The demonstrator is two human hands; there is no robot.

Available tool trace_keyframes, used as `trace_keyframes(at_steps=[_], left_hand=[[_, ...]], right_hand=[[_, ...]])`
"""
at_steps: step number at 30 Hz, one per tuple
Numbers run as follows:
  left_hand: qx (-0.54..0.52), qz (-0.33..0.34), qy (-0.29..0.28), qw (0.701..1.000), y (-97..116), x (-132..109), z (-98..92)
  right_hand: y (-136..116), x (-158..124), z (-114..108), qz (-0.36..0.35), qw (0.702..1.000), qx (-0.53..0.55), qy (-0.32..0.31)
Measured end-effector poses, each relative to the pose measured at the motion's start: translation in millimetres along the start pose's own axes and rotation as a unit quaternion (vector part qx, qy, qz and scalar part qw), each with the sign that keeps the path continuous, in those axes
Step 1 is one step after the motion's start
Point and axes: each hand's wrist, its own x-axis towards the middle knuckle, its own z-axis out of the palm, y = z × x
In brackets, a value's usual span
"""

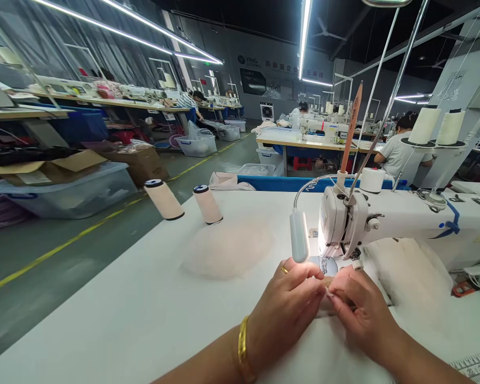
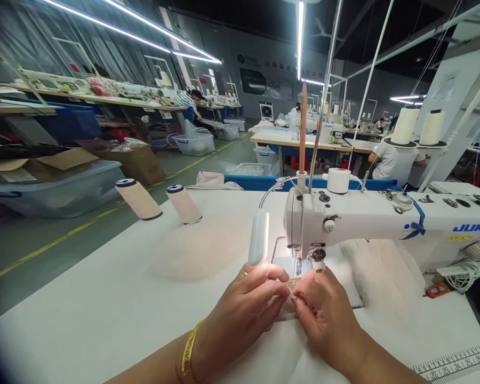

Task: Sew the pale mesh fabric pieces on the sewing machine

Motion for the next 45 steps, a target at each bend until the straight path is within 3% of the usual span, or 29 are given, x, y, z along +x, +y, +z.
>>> trace_keyframes(at_steps=[13, 26, 37, 39, 42, 45], left_hand=[[0.058, 0.022, 0.033, 0.998, 1, 0, -2.0], [0.071, 0.019, 0.031, 0.997, -2, -2, -0.6], [0.044, 0.001, 0.018, 0.999, 1, 1, -0.3], [0.027, -0.002, 0.017, 0.999, 8, 4, -5.2], [-0.051, -0.024, 0.003, 0.998, 29, 4, -15.5], [-0.195, -0.036, -0.037, 0.979, 54, 0, -23.1]], right_hand=[[-4, 2, 0, -0.018, 1.000, -0.009, 0.016], [-1, -4, 2, 0.024, 1.000, 0.000, -0.007], [-2, 4, -1, -0.044, 0.999, -0.012, -0.003], [-9, 4, -9, -0.056, 0.998, -0.007, -0.009], [-34, -2, -37, -0.026, 0.996, 0.020, -0.082], [-62, -12, -75, 0.113, 0.972, 0.065, -0.196]])
